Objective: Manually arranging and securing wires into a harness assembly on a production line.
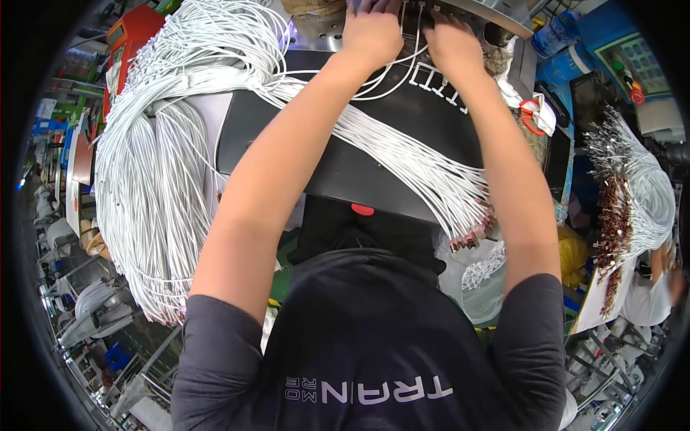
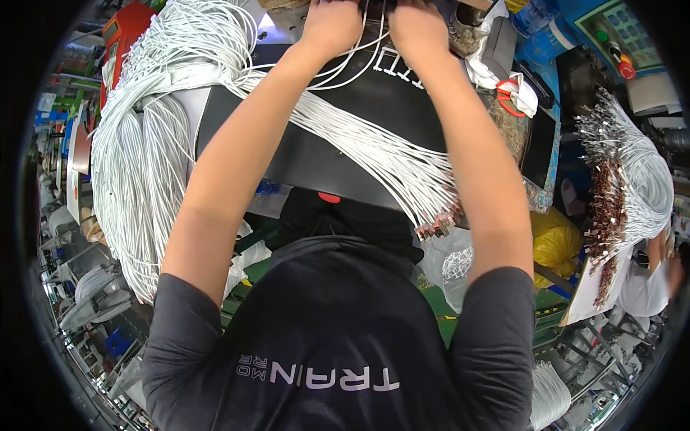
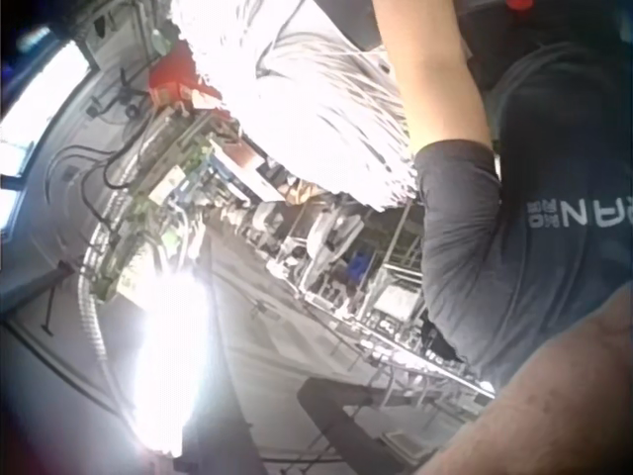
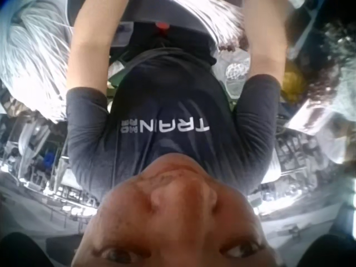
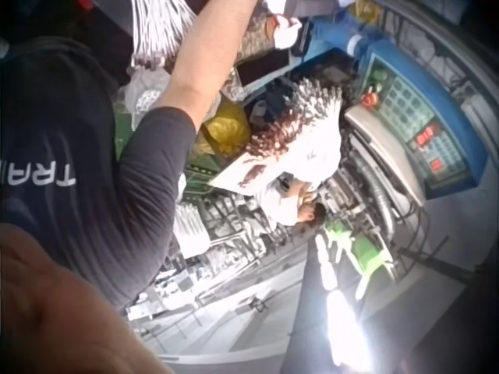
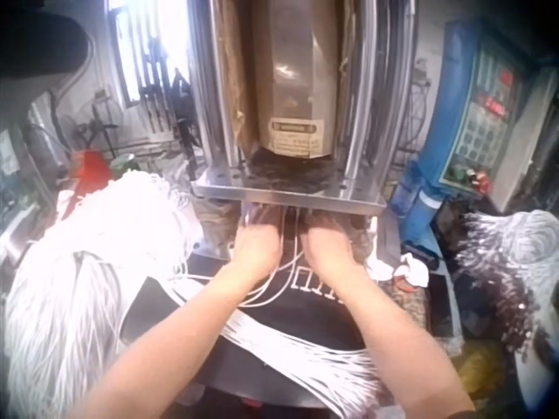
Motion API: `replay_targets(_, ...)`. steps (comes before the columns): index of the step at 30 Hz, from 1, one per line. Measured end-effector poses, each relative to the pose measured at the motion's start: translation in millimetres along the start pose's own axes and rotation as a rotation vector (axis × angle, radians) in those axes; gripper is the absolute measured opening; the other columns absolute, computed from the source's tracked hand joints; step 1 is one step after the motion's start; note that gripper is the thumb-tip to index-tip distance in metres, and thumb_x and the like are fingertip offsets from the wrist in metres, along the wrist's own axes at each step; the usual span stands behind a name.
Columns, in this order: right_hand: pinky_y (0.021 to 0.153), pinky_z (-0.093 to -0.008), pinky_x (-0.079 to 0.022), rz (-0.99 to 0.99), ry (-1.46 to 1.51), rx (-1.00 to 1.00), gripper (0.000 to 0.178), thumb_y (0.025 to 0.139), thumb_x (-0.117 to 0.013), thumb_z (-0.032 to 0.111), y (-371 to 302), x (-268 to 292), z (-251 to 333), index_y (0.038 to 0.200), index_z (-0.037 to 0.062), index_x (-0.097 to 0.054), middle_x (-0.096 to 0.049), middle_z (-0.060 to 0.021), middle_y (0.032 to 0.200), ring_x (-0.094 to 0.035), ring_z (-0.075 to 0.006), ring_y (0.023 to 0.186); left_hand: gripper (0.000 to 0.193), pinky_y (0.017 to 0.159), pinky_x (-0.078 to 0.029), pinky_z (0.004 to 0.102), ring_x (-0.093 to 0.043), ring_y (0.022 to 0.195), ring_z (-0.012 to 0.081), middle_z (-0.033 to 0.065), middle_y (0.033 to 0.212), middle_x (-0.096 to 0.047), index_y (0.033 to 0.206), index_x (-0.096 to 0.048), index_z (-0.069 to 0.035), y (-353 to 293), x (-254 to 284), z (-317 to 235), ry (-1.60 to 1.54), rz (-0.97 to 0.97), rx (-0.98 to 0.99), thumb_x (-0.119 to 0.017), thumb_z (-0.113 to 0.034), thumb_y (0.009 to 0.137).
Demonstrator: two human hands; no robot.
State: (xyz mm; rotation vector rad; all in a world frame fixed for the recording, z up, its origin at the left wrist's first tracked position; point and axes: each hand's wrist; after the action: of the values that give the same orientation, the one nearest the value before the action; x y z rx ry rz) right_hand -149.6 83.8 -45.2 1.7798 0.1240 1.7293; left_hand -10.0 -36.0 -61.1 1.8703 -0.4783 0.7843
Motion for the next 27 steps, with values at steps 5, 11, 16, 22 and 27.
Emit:
replay_targets(5,0.086,-0.0345,-0.054,-0.243,0.443,-0.168,0.036,0.104,-0.055,0.027,-107,128,-29,0.128,0.0021,-0.065,-0.073,-0.0141,0.101,-0.07,-0.025,0.094,0.023,0.074,-0.056,0.0345,-0.071,0.084,0.0308,0.0155,0.088,-0.072,0.096,-0.068,0.0,-96,163,-63,-0.668,0.485,0.411,-0.062,-0.022,0.101)
replay_targets(11,0.06,-0.0319,-0.04,-0.153,0.42,-0.631,0.025,0.103,-0.051,0.012,-369,138,-29,0.082,0.0011,-0.057,-0.055,-0.0038,0.074,-0.047,-0.0144,0.066,0.035,0.065,-0.055,0.0296,-0.071,0.073,0.0203,0.016,0.087,-0.072,0.092,-0.067,0.003,-299,193,-36,-1.348,0.548,1.214,-0.057,-0.028,0.105)
replay_targets(16,0.07,-0.0359,-0.047,0.16,0.905,-0.909,0.016,0.097,-0.058,0.009,-388,93,73,0.102,-0.0027,-0.068,-0.066,-0.0074,0.088,-0.058,-0.0232,0.076,0.031,0.067,-0.053,0.0276,-0.069,0.073,0.0166,0.01,0.078,-0.072,0.084,-0.069,0.001,-309,165,-8,-0.881,0.119,1.388,-0.057,-0.021,0.103)
replay_targets(22,0.08,-0.041,-0.053,0.485,-0.062,0.125,0.024,0.101,-0.055,0.026,-521,51,-39,0.118,0.0098,-0.055,-0.063,-0.0045,0.095,-0.063,-0.021,0.085,0.018,0.069,-0.052,0.0286,-0.067,0.071,0.0132,0.0089,0.075,-0.073,0.085,-0.074,0.005,-278,194,3,-0.539,0.356,1.396,-0.062,-0.008,0.085)
replay_targets(27,0.1,-0.0596,-0.036,0.681,-0.294,0.321,0.049,0.092,-0.066,0.045,-657,19,-155,0.122,0.0065,-0.061,-0.058,-0.0147,0.12,-0.051,-0.033,0.116,0.026,0.079,-0.056,0.0293,-0.07,0.084,0.0144,0.0093,0.089,-0.075,0.098,-0.073,0.003,-298,153,14,-1.05,0.198,1.26,-0.065,-0.022,0.099)
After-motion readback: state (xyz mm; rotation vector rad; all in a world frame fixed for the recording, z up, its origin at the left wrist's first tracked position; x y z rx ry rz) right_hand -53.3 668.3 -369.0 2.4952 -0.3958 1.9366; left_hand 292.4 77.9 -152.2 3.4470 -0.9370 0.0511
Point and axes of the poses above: each hand's wrist, its own y-axis towards the middle knuckle, its own x-axis out of the back of the hand, z = x × y
